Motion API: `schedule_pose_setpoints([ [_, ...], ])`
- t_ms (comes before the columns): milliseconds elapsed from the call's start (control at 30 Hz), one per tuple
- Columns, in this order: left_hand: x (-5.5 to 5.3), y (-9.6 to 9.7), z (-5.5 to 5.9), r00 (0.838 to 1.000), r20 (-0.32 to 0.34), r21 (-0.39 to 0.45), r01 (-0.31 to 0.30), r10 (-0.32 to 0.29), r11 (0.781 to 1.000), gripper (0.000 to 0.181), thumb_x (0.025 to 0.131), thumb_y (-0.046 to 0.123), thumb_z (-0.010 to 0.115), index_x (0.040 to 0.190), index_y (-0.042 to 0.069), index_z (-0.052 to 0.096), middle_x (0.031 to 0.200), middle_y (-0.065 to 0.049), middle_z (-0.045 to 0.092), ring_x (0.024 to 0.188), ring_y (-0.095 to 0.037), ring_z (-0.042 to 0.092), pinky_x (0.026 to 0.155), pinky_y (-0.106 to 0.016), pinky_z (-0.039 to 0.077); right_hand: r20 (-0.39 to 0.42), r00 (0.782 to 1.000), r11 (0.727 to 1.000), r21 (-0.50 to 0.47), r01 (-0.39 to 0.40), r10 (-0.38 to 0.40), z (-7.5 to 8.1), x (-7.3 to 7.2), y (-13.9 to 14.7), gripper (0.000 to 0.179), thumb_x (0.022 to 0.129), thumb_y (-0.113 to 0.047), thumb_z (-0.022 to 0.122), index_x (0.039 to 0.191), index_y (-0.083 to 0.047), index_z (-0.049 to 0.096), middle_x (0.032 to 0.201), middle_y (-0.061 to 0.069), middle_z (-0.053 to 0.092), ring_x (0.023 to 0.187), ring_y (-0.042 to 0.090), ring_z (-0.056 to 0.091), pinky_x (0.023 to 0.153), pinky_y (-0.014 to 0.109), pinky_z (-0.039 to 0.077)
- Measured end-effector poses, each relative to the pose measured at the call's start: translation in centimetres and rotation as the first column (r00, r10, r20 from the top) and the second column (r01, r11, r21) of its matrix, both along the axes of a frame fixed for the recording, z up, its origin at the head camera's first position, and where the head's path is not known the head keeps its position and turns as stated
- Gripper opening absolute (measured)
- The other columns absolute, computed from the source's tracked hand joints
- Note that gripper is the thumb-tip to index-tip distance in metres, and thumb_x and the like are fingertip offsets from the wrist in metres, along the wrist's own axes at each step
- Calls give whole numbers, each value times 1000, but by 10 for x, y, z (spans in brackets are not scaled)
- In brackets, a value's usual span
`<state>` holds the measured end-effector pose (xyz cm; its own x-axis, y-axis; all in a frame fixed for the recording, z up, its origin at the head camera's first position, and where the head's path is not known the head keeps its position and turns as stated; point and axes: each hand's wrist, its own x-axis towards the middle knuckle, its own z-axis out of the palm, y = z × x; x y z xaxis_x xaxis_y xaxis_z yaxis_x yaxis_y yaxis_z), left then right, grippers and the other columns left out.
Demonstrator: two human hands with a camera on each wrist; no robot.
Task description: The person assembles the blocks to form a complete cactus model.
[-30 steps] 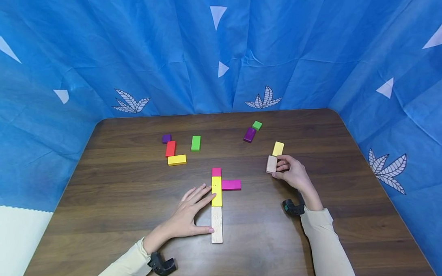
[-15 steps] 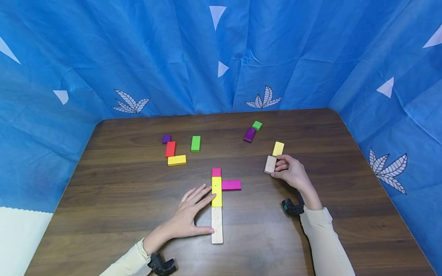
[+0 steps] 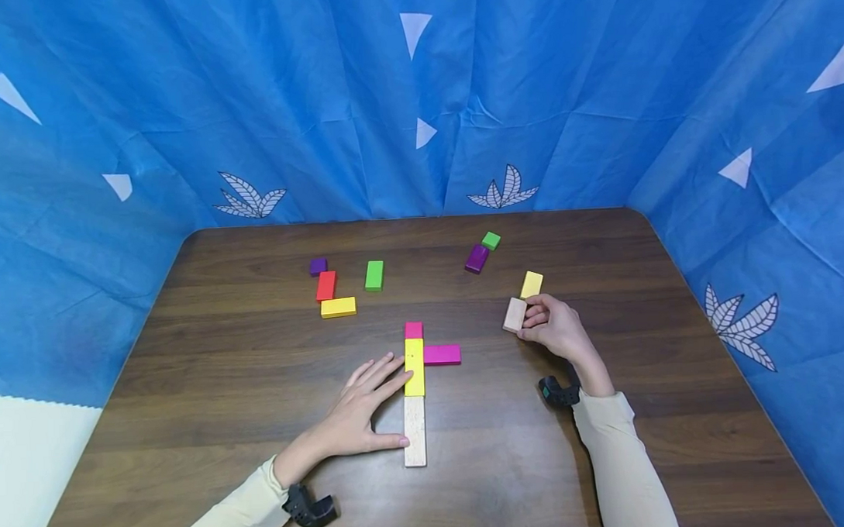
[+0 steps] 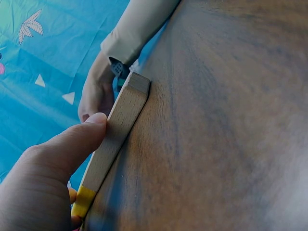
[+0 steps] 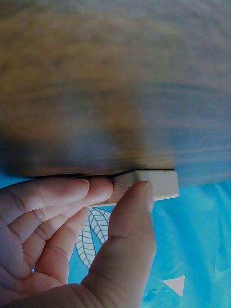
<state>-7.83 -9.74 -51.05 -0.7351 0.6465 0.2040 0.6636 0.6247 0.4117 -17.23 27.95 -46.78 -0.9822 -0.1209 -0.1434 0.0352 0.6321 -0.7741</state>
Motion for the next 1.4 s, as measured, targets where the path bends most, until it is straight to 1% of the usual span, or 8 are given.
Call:
schedule_pose_setpoints([
  [200, 0, 1, 2, 1000, 1, 2, 0, 0, 1000, 94, 73, 65, 71, 149, 18, 42, 159, -7, 34, 148, -29, 27, 118, -53, 23, -27, 1000, 999, 45, 7, -6, 0, 0, -1, 58, 77, -8, 81, 124, 9, 53, 106, 23, 65, 85, 15, 64, 69, 14, 48],
  [433, 0, 1, 2, 1000, 6, -3, -1, 1, 1000, 95, 73, 66, 71, 150, 18, 41, 159, -7, 33, 148, -29, 27, 118, -53, 22, -27, 1000, 999, 48, 14, -13, -3, -2, -2, 60, 76, -9, 82, 125, 10, 52, 107, 24, 65, 88, 23, 66, 68, 15, 49],
  [600, 0, 0, 2, 1000, 5, -1, -2, 2, 1000, 95, 72, 66, 71, 149, 18, 42, 158, -7, 34, 148, -29, 27, 118, -53, 22, -27, 999, 999, 48, 19, -18, -3, -2, -4, 64, 76, -10, 83, 128, 9, 51, 110, 24, 63, 89, 25, 65, 68, 14, 49],
  [900, 0, 0, 3, 1000, 0, 0, -3, 3, 1000, 95, 72, 65, 72, 149, 18, 42, 158, -7, 34, 148, -29, 27, 118, -53, 23, -95, 995, 997, 68, 36, -30, -6, -1, -10, 59, 75, -10, 83, 123, 9, 55, 112, 24, 60, 88, 26, 67, 65, 14, 48],
  [1033, 0, 0, 3, 1000, 0, -7, -3, 3, 1000, 95, 72, 66, 71, 149, 18, 42, 158, -7, 34, 148, -29, 27, 118, -52, 22, -112, 993, 997, 65, 37, -30, -8, 0, -11, 58, 75, -10, 83, 123, 8, 56, 106, 23, 64, 85, 21, 67, 63, 14, 49],
  [1233, 0, 0, 2, 1000, 2, -8, 1, -1, 1000, 95, 73, 66, 71, 149, 18, 42, 159, -7, 33, 148, -29, 26, 119, -52, 22, -101, 994, 999, 23, 40, -38, -8, 1, -13, 59, 75, -11, 84, 123, 7, 56, 99, 22, 69, 73, 2, 63, 63, 13, 51],
  [1300, -1, 0, 2, 1000, 1, -4, 1, -1, 1000, 95, 72, 66, 71, 149, 18, 42, 159, -7, 33, 148, -29, 27, 118, -52, 22, -108, 993, 999, 13, 46, -44, -6, 1, -14, 59, 74, -11, 84, 123, 6, 56, 98, 22, 69, 71, 0, 62, 63, 13, 51],
  [1400, 0, 0, 2, 1000, -1, 4, 3, -3, 1000, 95, 73, 66, 71, 149, 17, 42, 158, -8, 33, 148, -30, 27, 118, -53, 22, -119, 992, 999, 12, 35, -34, -2, 1, -17, 59, 74, -12, 84, 123, 5, 56, 97, 21, 70, 71, 2, 63, 63, 13, 51],
])
